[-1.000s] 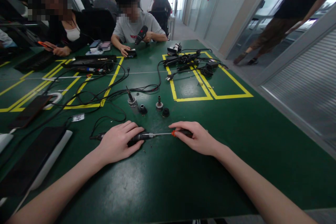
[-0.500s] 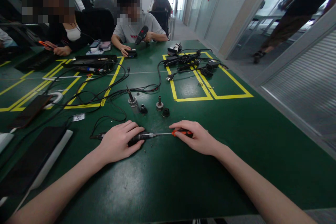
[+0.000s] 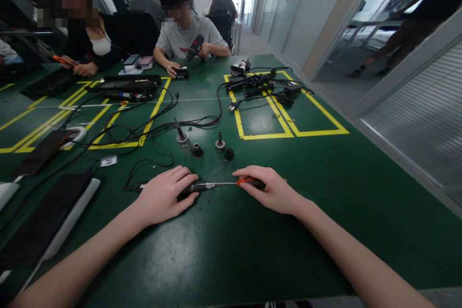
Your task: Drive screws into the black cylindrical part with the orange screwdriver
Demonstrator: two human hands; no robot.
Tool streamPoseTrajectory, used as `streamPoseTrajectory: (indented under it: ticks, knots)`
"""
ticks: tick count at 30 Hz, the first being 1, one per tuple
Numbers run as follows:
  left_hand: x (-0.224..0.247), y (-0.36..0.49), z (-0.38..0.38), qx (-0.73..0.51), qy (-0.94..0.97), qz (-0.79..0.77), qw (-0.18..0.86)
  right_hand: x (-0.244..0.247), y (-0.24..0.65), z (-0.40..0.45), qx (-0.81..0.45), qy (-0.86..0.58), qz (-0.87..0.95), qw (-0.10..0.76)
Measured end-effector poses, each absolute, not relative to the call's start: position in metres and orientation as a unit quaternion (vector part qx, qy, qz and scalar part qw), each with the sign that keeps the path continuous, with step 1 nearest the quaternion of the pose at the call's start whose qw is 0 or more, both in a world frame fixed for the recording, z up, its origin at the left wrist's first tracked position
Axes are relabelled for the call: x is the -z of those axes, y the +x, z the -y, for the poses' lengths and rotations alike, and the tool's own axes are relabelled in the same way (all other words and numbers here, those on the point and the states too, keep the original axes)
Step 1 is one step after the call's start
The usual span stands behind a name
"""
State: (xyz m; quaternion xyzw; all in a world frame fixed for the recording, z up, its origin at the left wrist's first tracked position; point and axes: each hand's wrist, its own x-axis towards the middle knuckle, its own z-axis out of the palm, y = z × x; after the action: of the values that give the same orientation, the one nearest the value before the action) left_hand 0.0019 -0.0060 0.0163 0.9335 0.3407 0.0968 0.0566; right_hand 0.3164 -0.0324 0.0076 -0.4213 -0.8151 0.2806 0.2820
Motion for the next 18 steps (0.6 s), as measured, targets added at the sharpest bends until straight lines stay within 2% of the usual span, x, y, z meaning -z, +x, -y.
streamPoseTrajectory:
  ticks: [5, 13, 18]
  knots:
    - [-0.0167, 0.0025, 0.0060, -0.087, 0.934, -0.341, 0.053, -0.0106, 0.3163, 0.0325, -0.279, -0.426, 0.807, 0.300]
    - [-0.0155, 0.0017, 0.0051, -0.097, 0.939, -0.327, 0.034, -0.0118, 0.3127, 0.0313, -0.295, -0.430, 0.812, 0.260]
    - [-0.0149, 0.0003, 0.0043, -0.120, 0.938, -0.324, 0.024, -0.0094, 0.3159, 0.0315, -0.279, -0.413, 0.820, 0.281]
